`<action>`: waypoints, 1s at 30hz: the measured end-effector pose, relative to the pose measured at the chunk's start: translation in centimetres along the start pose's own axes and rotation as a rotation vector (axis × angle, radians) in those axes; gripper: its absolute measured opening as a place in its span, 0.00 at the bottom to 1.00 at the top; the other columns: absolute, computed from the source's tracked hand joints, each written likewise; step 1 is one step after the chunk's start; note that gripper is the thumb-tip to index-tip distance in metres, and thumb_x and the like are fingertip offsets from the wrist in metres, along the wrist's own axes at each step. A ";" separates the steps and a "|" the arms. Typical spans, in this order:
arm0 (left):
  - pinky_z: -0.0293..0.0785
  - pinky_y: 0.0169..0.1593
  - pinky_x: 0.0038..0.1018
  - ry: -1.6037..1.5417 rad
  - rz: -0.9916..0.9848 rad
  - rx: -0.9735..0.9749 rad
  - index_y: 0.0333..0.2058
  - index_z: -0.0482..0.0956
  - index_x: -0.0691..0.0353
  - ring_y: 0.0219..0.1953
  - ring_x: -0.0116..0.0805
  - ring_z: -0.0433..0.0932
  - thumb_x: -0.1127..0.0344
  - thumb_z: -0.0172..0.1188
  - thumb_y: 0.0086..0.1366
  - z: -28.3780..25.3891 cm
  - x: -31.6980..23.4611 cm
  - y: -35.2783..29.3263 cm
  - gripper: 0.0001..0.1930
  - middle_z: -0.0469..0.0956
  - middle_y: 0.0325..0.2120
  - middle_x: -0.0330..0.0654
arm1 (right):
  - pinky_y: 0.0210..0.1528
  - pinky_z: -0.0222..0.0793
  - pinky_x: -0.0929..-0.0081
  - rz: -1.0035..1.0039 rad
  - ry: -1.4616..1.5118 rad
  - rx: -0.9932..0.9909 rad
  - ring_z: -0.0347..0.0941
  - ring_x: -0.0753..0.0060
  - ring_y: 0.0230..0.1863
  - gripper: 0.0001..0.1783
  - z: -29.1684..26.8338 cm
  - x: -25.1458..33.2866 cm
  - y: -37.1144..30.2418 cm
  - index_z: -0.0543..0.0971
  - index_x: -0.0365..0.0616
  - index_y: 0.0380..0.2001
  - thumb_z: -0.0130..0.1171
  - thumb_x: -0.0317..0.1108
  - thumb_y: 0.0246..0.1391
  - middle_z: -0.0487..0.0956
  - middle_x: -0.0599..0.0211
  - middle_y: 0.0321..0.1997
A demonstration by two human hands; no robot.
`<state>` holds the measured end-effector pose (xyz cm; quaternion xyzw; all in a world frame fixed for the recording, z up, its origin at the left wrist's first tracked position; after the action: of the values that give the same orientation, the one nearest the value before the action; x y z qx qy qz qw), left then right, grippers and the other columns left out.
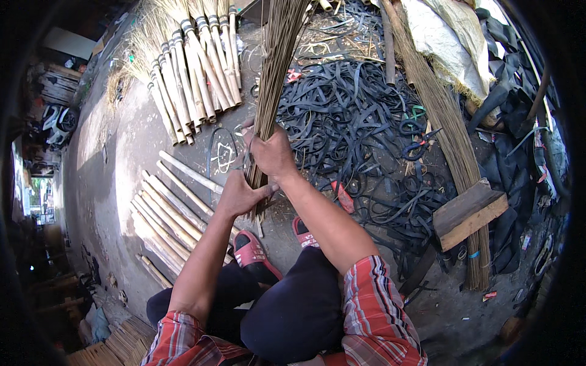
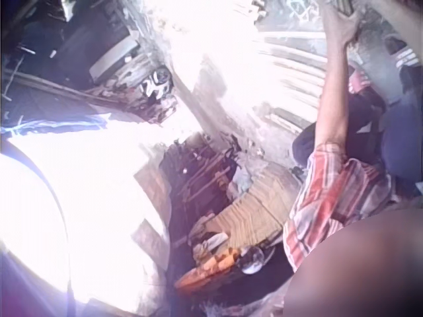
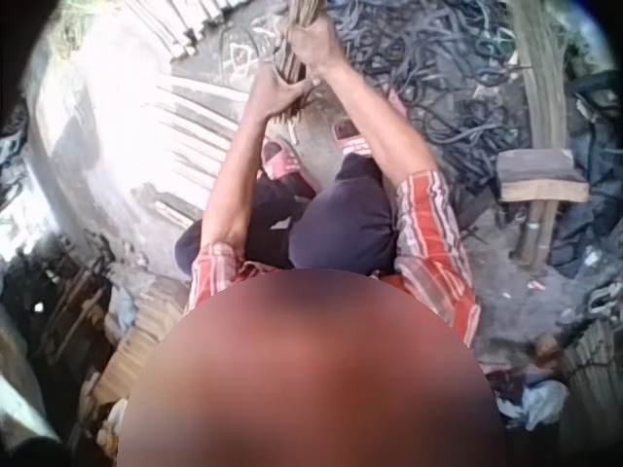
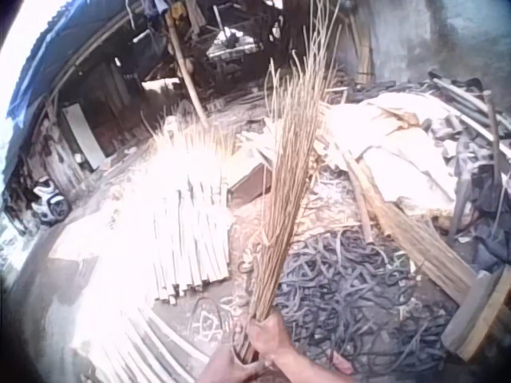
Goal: The person sits on the ground and uses a knife to sharpen the ends of wooden sticks one by one. They hold each stick with the left hand and scrape the tip with the knife in the right hand, then place the finished stick aside. The person also handles a bundle of thin sticks at the end.
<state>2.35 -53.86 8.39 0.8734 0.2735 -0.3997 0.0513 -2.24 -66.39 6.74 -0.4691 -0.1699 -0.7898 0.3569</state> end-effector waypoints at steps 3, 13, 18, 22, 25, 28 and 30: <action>0.77 0.42 0.40 -0.047 -0.209 -0.010 0.47 0.78 0.64 0.38 0.44 0.83 0.62 0.70 0.56 1.9 1.9 1.5 0.22 0.81 0.37 0.58 | 0.39 0.74 0.74 -0.059 0.048 0.062 0.74 0.80 0.34 0.18 0.1 0.7 1.0 0.76 0.36 0.49 0.66 0.37 0.62 0.77 0.73 0.31; 0.68 0.25 0.33 0.156 -0.408 -0.091 0.24 0.73 0.65 0.18 0.30 0.70 0.69 0.65 0.56 -7.9 7.2 3.8 0.10 0.74 0.15 0.39 | 0.57 0.73 0.62 0.076 -0.979 -0.531 0.79 0.52 0.53 0.29 -29.2 2.7 9.8 0.78 0.37 0.57 0.68 0.42 0.55 0.82 0.49 0.51; 0.68 0.25 0.28 -0.012 -0.443 -0.217 0.27 0.72 0.64 0.19 0.27 0.70 0.73 0.65 0.57 -9.5 10.4 2.6 0.08 0.73 0.17 0.36 | 0.60 0.71 0.59 -0.070 -1.178 -0.920 0.78 0.48 0.56 0.28 -39.3 7.0 13.6 0.77 0.37 0.57 0.63 0.44 0.58 0.81 0.46 0.55; 0.68 0.25 0.27 -0.087 -0.500 -0.218 0.27 0.71 0.64 0.19 0.25 0.70 0.73 0.66 0.58 -9.6 12.5 1.2 0.09 0.72 0.17 0.35 | 0.65 0.67 0.56 0.121 -1.372 -0.908 0.73 0.44 0.62 0.32 -41.3 5.6 16.5 0.73 0.37 0.62 0.63 0.44 0.59 0.77 0.44 0.60; 0.67 0.24 0.27 -0.065 -0.527 -0.181 0.24 0.70 0.63 0.19 0.25 0.69 0.73 0.66 0.59 -9.7 13.3 0.5 0.12 0.71 0.16 0.34 | 0.69 0.63 0.51 0.324 -1.358 -0.938 0.70 0.43 0.66 0.35 -41.5 4.2 17.0 0.71 0.44 0.65 0.63 0.48 0.58 0.75 0.46 0.64; 0.66 0.24 0.27 -0.060 -0.537 -0.158 0.22 0.69 0.62 0.18 0.24 0.68 0.72 0.67 0.58 -9.4 13.9 -0.1 0.13 0.71 0.15 0.34 | 0.69 0.60 0.43 0.449 -1.394 -0.981 0.70 0.44 0.66 0.34 -41.1 4.6 16.9 0.72 0.49 0.65 0.63 0.48 0.58 0.76 0.50 0.64; 0.67 0.24 0.28 -0.058 -0.533 -0.157 0.22 0.69 0.62 0.18 0.25 0.68 0.71 0.67 0.58 -9.3 14.2 -0.4 0.13 0.70 0.15 0.34 | 0.69 0.59 0.38 0.573 -1.338 -1.000 0.70 0.45 0.66 0.33 -41.1 4.9 16.8 0.73 0.52 0.65 0.63 0.48 0.57 0.77 0.54 0.64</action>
<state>15.94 -44.47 4.39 0.7522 0.5221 -0.4016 0.0198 -17.06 -104.75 -10.83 -0.9589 0.1462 -0.2115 0.1199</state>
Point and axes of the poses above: each hand's wrist, its own y-axis towards the middle knuckle, its own z-axis out of the palm, x = y × z, the point moved 7 cm from there along y, towards the middle knuckle
